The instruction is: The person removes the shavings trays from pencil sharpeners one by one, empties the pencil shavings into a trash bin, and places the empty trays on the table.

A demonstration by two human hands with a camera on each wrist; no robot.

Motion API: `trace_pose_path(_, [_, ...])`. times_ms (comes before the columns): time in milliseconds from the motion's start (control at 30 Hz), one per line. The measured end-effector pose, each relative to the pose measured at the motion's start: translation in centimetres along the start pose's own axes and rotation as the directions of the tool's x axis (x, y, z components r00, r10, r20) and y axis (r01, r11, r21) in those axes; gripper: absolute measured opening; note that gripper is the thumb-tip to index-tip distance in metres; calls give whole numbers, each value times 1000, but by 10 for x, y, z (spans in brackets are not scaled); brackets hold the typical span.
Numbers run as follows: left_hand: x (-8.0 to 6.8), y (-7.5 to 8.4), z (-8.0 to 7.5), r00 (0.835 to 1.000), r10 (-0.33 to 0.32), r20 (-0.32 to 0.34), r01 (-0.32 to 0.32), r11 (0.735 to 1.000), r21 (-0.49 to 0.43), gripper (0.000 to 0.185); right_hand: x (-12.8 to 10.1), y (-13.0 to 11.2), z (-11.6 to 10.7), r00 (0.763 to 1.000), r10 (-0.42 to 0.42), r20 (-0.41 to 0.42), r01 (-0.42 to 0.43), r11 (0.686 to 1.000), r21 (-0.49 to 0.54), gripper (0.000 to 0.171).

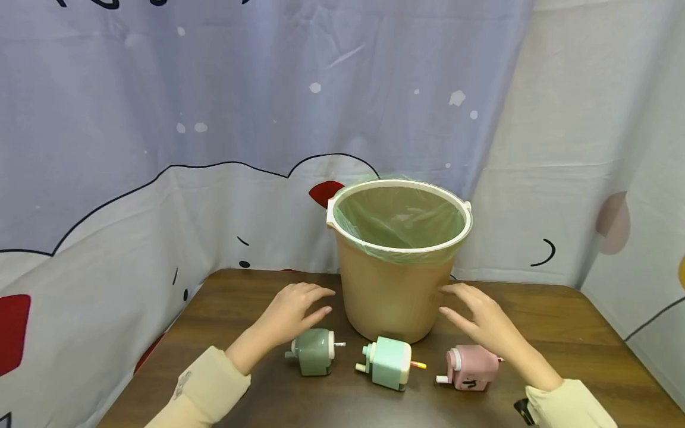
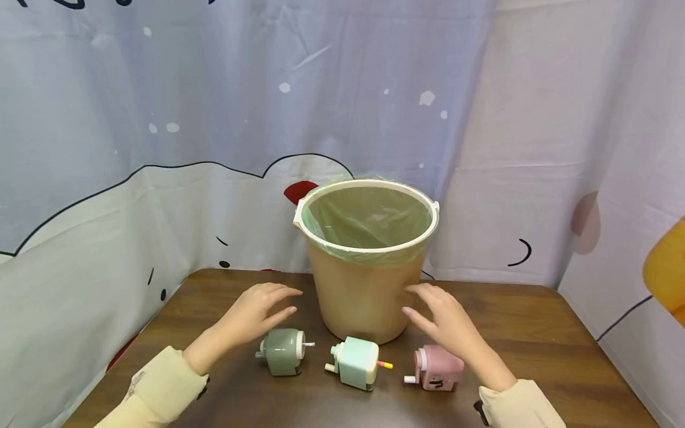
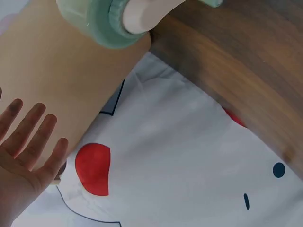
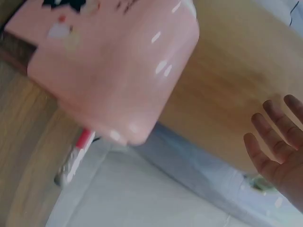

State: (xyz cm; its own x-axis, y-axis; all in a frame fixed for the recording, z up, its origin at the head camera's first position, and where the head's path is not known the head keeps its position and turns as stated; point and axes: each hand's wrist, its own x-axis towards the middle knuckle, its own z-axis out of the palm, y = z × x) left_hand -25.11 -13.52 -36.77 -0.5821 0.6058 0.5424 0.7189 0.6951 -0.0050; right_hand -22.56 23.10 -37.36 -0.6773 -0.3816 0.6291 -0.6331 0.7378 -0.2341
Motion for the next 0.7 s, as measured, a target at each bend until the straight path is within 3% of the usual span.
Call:
trace_pose_path(167, [-5, -2, 2, 998, -19, 67, 19, 1000, -3, 30, 2, -15, 10, 999, 12, 38, -14, 999, 51, 30])
trace_pose_path(267, [-10, -2, 6, 987, -46, 155, 51, 998, -26, 38, 3, -26, 18, 998, -2, 56, -2, 997, 82, 30])
trace_pose_path(467, [-23, 3, 19, 927, -74, 367, 100, 994, -52, 60, -5, -51, 35, 991, -66, 113, 46, 984, 173, 26])
trace_pose_path(600, [-30, 4, 25, 897, -92, 433, 146, 985, -93, 70, -10, -64, 45, 984, -82, 159, 39, 967, 252, 24])
trace_pose_path(700, [-32, 3, 26, 885, -105, 453, 173, 979, -112, 77, -9, -72, 51, 984, -86, 157, 39, 959, 281, 22])
